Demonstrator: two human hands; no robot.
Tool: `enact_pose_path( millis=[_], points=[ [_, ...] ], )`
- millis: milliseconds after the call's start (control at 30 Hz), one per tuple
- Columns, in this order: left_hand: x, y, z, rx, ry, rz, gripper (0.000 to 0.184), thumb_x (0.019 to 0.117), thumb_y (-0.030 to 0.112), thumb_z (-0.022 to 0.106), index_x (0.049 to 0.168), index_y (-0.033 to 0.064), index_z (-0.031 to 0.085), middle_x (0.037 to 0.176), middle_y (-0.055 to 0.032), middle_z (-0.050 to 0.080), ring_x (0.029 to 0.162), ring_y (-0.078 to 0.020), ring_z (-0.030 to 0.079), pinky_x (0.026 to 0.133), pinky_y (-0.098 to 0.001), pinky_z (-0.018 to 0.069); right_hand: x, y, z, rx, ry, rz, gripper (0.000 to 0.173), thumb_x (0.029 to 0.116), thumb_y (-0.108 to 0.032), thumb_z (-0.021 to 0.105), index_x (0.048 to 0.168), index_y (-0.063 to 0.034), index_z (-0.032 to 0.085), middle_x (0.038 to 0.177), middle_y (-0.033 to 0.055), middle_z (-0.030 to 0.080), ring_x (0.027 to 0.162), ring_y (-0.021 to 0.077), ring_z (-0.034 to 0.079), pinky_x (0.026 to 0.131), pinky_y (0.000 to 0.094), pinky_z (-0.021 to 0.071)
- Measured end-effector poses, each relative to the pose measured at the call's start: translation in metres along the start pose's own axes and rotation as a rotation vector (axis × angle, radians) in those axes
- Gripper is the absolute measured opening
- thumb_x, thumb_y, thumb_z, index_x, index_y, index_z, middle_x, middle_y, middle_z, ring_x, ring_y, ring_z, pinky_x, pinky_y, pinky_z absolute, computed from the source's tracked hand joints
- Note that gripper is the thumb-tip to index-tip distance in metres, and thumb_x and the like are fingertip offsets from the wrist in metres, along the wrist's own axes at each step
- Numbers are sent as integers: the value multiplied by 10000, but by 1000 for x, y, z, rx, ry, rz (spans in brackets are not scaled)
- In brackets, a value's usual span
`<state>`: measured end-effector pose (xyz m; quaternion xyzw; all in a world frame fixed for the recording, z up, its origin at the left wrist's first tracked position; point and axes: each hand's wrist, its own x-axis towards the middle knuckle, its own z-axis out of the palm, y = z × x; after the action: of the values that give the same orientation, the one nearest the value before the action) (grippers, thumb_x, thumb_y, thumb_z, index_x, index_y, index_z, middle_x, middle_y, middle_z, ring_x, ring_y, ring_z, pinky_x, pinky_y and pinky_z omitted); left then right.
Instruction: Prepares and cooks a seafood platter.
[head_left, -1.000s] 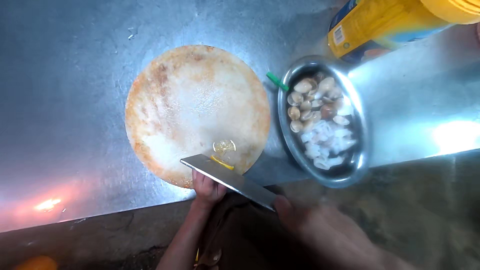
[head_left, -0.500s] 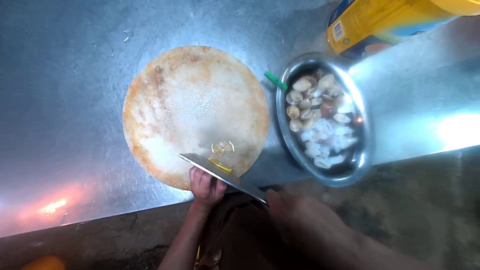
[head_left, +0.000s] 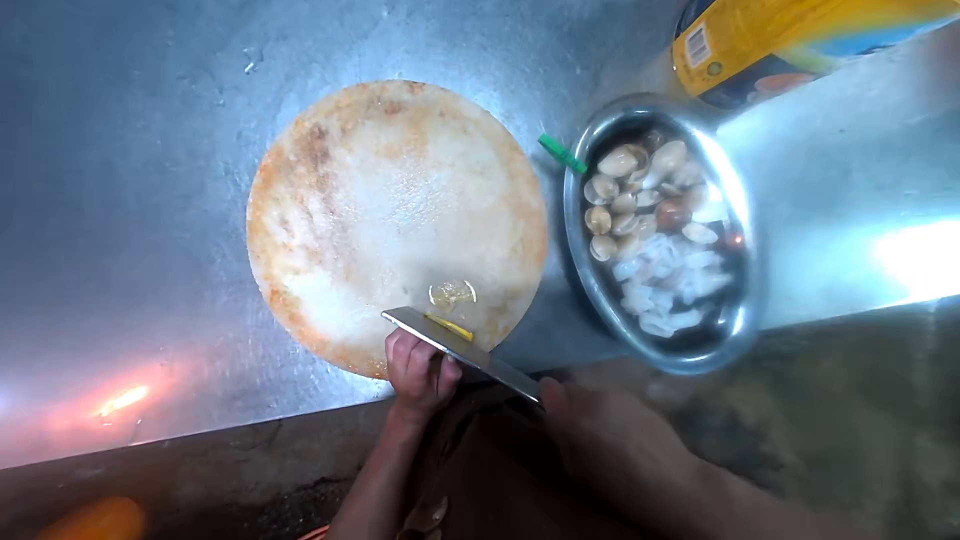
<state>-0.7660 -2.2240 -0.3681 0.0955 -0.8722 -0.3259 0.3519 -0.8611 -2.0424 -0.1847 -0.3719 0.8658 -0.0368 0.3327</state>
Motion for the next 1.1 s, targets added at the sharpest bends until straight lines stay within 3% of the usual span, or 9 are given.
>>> enact_pose_path(
  millis=[100,200,267,333,467,567,667,800,1100],
  points=[
    [-1,0,1,-14,-13,1,370,1050,500,430,1032,168,593,1142,27,597,1191,-106,543,1064,-291,422,36,-16,-6,139,-255,64,235,1069,-168,445,1117,-1,604,888,195,672,826,390,713,668,527,573],
    [0,-2,0,-28,-16,-1,356,1053,477,447,1001,157,596,1151,10,592,1196,-120,547,1055,-299,440,61,-9,14,166,0,-78,161,999,-171,556,942,-47,642,674,102,620,623,297,692,511,447,562],
    [0,-1,0,-45,-19,0,344,1054,462,454,957,156,579,1095,-7,573,1143,-129,556,1014,-294,459,67,2,-1,227,-150,-40,209,1057,-238,529,1020,-61,632,731,93,628,693,277,686,591,452,564],
    [2,-2,0,-47,-24,1,321,1055,441,453,952,161,571,1082,-6,558,1131,-124,551,1003,-281,459,62,6,-16,188,-144,-34,201,1050,-252,538,1003,-80,631,716,68,615,678,250,674,580,430,553],
    [0,0,0,-40,-7,-5,329,1055,447,440,997,163,595,1129,15,564,1179,-97,535,1044,-266,434,21,-1,-22,20,173,-88,170,941,-225,635,838,-92,652,582,53,566,504,239,637,422,412,515],
    [-5,0,1,30,22,-6,457,1053,541,391,1044,144,618,1107,-16,615,1140,-130,575,1026,-309,454,-2,-4,-22,-109,343,-162,197,942,-202,589,785,-91,632,537,40,524,423,218,583,343,369,461],
    [-8,0,1,61,29,-17,514,1044,586,388,1076,136,635,1061,-48,657,1083,-157,621,987,-338,485,-20,-4,-32,-148,286,-175,159,941,-170,571,815,-80,603,546,49,500,406,230,557,328,366,437],
    [-8,-2,2,46,44,4,479,1045,561,412,1035,135,630,1013,-32,619,1043,-143,602,986,-314,474,-43,-8,-52,-63,23,-43,201,1008,-187,528,952,-25,634,685,161,633,548,362,666,428,487,507],
    [-5,1,0,3,14,-11,459,1038,563,442,1078,141,617,1106,-17,602,1151,-117,569,1044,-295,445,-64,-6,-66,-85,-35,6,215,1031,-164,474,952,-10,601,672,172,605,531,379,640,409,489,473]
  ],
)
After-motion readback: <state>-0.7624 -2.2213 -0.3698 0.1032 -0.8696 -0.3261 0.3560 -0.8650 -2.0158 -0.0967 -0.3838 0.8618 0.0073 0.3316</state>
